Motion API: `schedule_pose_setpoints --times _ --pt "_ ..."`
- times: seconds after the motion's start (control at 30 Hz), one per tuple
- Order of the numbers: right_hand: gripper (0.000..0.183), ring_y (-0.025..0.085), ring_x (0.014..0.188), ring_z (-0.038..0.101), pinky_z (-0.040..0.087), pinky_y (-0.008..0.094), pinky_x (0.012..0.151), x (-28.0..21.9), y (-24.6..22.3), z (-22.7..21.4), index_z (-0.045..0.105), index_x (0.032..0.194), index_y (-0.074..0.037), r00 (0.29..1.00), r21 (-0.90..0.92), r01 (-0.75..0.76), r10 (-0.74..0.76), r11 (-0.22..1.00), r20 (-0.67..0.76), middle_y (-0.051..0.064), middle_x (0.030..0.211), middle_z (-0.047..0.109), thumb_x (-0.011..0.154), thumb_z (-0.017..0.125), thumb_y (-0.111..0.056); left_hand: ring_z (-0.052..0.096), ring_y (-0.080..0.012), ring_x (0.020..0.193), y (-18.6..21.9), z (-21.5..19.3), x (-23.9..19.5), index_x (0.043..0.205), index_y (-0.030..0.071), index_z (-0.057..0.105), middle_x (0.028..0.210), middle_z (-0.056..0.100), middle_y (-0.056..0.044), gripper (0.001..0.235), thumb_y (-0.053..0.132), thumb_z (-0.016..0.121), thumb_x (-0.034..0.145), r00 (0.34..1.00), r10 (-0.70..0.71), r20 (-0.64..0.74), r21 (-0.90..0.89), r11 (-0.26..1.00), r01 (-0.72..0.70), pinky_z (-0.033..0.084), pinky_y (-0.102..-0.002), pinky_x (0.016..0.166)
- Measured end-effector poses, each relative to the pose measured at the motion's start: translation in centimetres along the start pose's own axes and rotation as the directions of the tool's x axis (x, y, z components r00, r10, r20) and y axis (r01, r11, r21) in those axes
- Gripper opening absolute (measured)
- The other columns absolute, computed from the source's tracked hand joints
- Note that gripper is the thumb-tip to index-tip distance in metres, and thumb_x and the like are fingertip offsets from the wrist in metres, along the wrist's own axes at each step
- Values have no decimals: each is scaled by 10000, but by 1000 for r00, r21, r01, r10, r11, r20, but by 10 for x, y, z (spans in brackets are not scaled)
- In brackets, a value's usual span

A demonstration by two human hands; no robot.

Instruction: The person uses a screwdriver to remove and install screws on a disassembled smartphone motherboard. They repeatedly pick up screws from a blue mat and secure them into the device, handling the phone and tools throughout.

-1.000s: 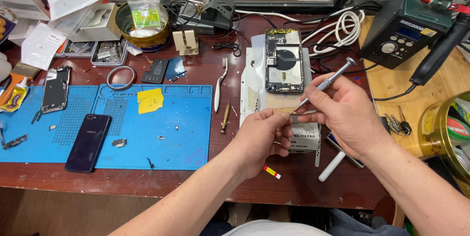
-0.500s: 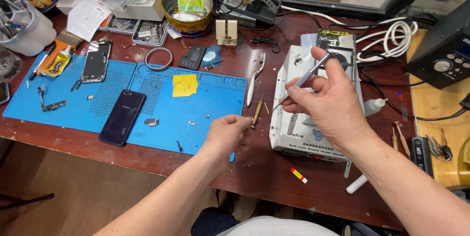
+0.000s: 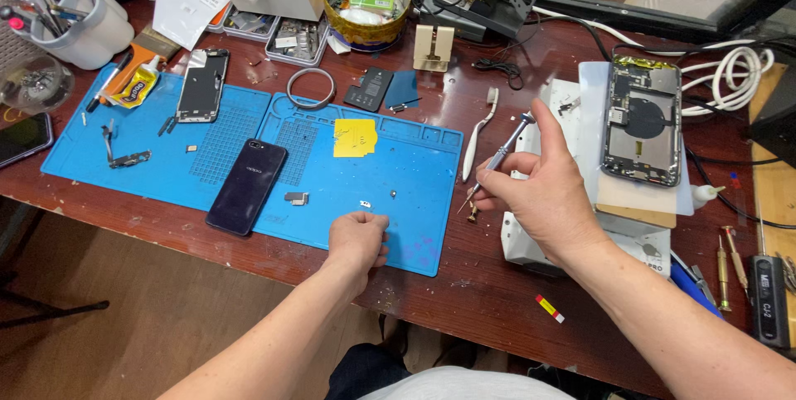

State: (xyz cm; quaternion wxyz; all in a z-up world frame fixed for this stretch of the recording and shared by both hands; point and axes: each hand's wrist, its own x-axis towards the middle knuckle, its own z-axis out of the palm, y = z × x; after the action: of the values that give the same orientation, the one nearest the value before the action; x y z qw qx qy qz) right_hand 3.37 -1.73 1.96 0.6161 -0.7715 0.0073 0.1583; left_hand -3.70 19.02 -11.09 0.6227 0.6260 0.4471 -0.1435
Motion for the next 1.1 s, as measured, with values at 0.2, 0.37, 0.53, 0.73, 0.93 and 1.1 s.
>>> schedule_pose_setpoints --times 0.2,0.37,0.53,0.73,0.93,1.1 --pt "943 207 708 741 614 306 623 12 10 14 147 1613 -112 999 -45 32 -33 998 -23 150 868 734 850 685 21 614 -148 685 3 -3 0 927 35 683 844 681 -55 188 221 672 952 1000 3 27 24 1000 -4 543 -317 594" --pt "909 218 721 747 658 319 642 23 30 27 131 1590 -121 995 8 3 -2 1000 -97 153 866 708 869 664 26 630 -158 709 -1 -1 1 1011 25 745 862 699 -72 217 218 707 921 1000 6 24 99 995 -8 549 -333 636" --pt "891 223 717 749 658 320 628 28 44 35 149 1580 -122 993 18 -18 19 1000 -116 153 868 703 874 673 22 732 -200 876 -5 5 2 1256 102 713 1008 775 -99 390 186 695 875 977 204 63 372 903 -212 586 -363 826" --pt "905 210 706 750 652 304 614 19 40 31 176 1576 -120 995 -22 14 -16 1000 -95 131 832 705 844 688 26 695 -307 1109 -7 12 -2 1439 100 536 1124 746 -135 599 207 698 872 937 323 133 551 762 -340 526 -419 989" --pt "915 184 674 723 636 306 599 0 31 26 215 1587 -137 997 -55 2 -6 998 -82 89 791 676 824 695 18 674 -330 1148 0 19 -1 1499 93 457 1152 733 -152 667 204 664 876 950 300 88 574 764 -295 506 -436 1015" --pt "915 163 690 737 644 285 641 -15 32 18 207 1589 -138 999 -177 12 -17 984 -30 90 773 673 832 708 -14 644 -359 1196 2 33 8 1505 89 455 1236 690 -200 679 182 644 860 939 342 38 588 752 -298 489 -445 1044"
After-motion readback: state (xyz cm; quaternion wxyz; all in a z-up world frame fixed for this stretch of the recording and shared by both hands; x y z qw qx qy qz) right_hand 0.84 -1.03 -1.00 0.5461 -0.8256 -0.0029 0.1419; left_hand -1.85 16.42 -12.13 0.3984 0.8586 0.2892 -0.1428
